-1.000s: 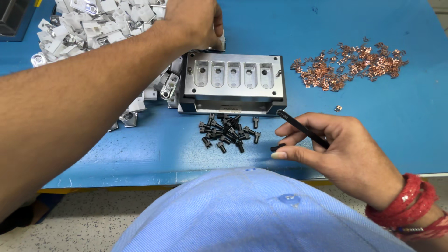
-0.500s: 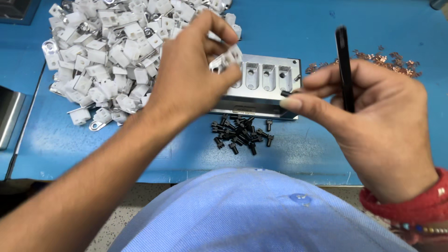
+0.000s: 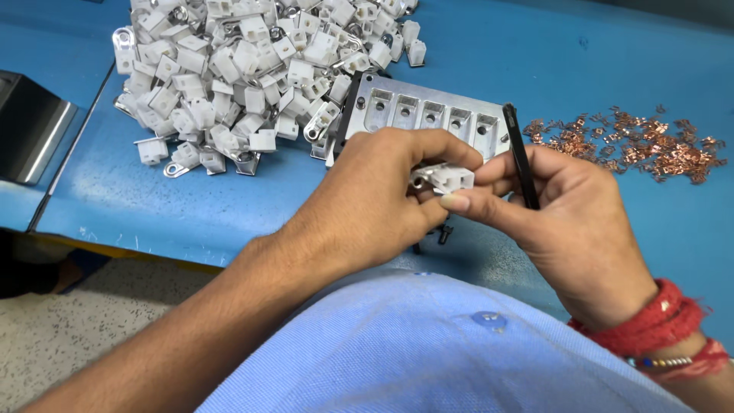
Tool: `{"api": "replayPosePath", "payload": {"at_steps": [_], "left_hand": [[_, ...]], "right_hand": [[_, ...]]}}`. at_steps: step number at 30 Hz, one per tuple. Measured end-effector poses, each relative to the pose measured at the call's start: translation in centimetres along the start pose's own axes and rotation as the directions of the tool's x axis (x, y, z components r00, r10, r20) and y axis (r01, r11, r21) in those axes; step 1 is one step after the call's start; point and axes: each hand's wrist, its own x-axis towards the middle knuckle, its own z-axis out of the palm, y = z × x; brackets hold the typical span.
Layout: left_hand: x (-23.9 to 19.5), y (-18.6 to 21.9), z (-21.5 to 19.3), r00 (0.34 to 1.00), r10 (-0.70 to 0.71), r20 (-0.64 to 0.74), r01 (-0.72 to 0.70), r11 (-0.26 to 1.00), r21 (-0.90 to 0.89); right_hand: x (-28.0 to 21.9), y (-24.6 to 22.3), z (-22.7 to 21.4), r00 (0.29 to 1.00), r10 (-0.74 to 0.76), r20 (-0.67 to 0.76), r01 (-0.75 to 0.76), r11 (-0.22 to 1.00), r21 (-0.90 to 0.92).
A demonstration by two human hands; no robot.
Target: The person uses tweezers to place small copper and black components into a metal fixture with multiple slots. They repeatedly pick up parts from piles on the table and insert them into the fixture, then remove and reposition the fixture on the workbench.
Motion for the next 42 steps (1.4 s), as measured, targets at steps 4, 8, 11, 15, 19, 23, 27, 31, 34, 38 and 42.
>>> {"api": "replayPosePath", "payload": {"at_steps": [4,8,11,15,19,23,27,31,34,38,42], "left_hand": [[-0.1,0.4,0.5,0.998,0.006,-0.064,-0.004,1.0,0.02],[-0.2,1.2,0.6,0.999,-0.009,-0.037,0.011,0.999,0.043],[-0.6,2.0,1.0,0.997,-0.058,0.042,0.058,0.998,-0.009],[-0.7,2.2,1.1,0.994,-0.109,-0.007,0.109,0.992,-0.057],[-0.5,1.4,1.1,0.988,-0.12,-0.098,0.118,0.993,-0.029],[-0.1,0.6,1.0,0.989,-0.103,-0.105,0.104,0.995,0.003],[0.1,0.7,0.7,0.959,-0.277,-0.059,0.279,0.96,0.029],[0.1,1.0,0.2,0.964,-0.263,-0.035,0.264,0.964,0.026],[0.0,0.6,0.0,0.974,-0.226,-0.029,0.226,0.974,0.022],[-0.2,-0.5,-0.1,0.979,-0.204,-0.002,0.204,0.979,-0.008],[-0.5,-1.4,-0.6,0.995,-0.096,0.006,0.097,0.992,-0.076]], "right_hand": [[-1.0,-0.2,-1.4,0.997,-0.074,0.022,0.075,0.996,-0.057],[-0.8,-0.6,-2.5,0.994,-0.107,0.026,0.109,0.991,-0.079],[-0.1,-0.2,-2.4,0.996,-0.048,0.071,0.049,0.999,-0.015],[-0.1,0.6,-2.1,0.991,-0.063,0.117,0.05,0.993,0.111],[-0.9,0.4,-1.9,0.992,-0.102,0.078,0.106,0.993,-0.058],[-2.5,-1.6,-2.7,0.937,-0.332,0.104,0.343,0.827,-0.446],[-4.6,-3.9,-3.6,0.883,-0.468,-0.045,0.363,0.739,-0.567],[-5.0,-5.0,-2.9,0.853,-0.516,-0.076,0.406,0.749,-0.524],[-4.9,-5.5,-1.8,0.85,-0.525,-0.049,0.401,0.704,-0.586],[-4.9,-5.8,-0.3,0.815,-0.578,-0.044,0.469,0.702,-0.535],[-4.3,-6.1,0.4,0.791,-0.61,0.041,0.505,0.613,-0.608]]}}
